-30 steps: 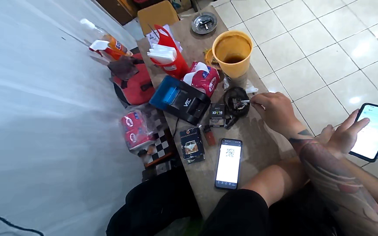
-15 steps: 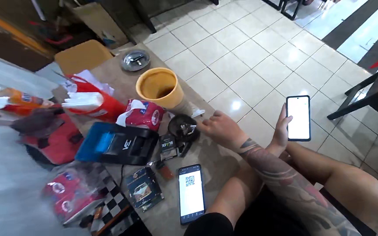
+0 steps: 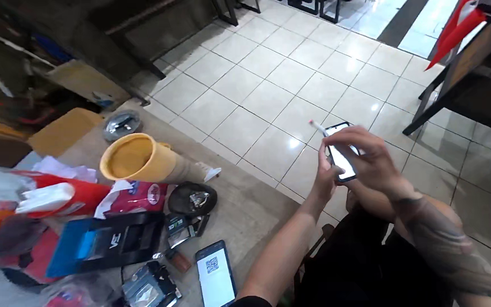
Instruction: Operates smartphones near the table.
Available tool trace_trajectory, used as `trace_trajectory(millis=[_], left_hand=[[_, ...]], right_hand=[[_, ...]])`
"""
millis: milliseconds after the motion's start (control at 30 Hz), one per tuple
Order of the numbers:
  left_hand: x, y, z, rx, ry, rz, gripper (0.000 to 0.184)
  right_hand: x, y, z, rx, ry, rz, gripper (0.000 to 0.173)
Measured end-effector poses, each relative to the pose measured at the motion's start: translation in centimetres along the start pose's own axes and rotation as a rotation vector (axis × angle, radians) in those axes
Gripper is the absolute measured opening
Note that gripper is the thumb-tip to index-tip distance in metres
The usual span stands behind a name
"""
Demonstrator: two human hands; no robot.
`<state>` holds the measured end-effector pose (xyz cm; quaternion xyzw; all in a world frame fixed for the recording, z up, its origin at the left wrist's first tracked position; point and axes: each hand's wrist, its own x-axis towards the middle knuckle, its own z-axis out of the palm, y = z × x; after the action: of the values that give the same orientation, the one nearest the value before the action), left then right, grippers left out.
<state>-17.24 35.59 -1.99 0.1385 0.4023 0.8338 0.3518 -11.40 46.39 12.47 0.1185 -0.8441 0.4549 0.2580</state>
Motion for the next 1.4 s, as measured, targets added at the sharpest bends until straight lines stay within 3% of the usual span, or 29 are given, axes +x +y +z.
trace_trajectory(millis=[67,233,333,400,500,667,833,933,1400], left_hand=[[-0.1,1.0,0.7,0.142,-0.056,-0.027,0.109],[0.3,0.6,1.8,0.210,-0.151,0.047,0.129],[0.7,0.6,2.8,0.266,-0.140,0.059,0.132],[1.4,0.5,3.3,0.293,-0.155,0.060,0.130],[2.6,0.5,4.1,0.293,-0.187,0.032,0.124],[4.8,0.0,5.4,0.266,-0.214,0.028,0.104],[5.2,-1.4,4.8,0.310,-0.181,0.039,0.096],[5.4,-2.1,4.0,0.329,-0.164,0.052,0.093],[5.2,-1.9,4.2,0.348,-0.072,0.055,0.073]], right_hand=[[-0.9,1.4,-4.2,-0.148,0.057,0.035,0.026],[-0.9,0.6,-9.7,-0.245,0.169,0.230,0.024],[-2.0,7.7,-12.5,-0.252,0.241,0.150,0.024],[-2.9,9.9,-13.2,-0.216,0.263,0.173,0.029],[-5.1,9.9,-12.9,-0.178,0.266,0.310,0.038],[-7.3,11.6,-12.4,-0.148,0.267,0.386,0.048],[-8.6,12.1,-11.5,-0.116,0.205,0.516,0.057],[-8.6,11.8,-11.3,-0.043,0.196,0.590,0.058],[-8.1,12.1,-10.6,0.031,0.210,0.615,0.056]])
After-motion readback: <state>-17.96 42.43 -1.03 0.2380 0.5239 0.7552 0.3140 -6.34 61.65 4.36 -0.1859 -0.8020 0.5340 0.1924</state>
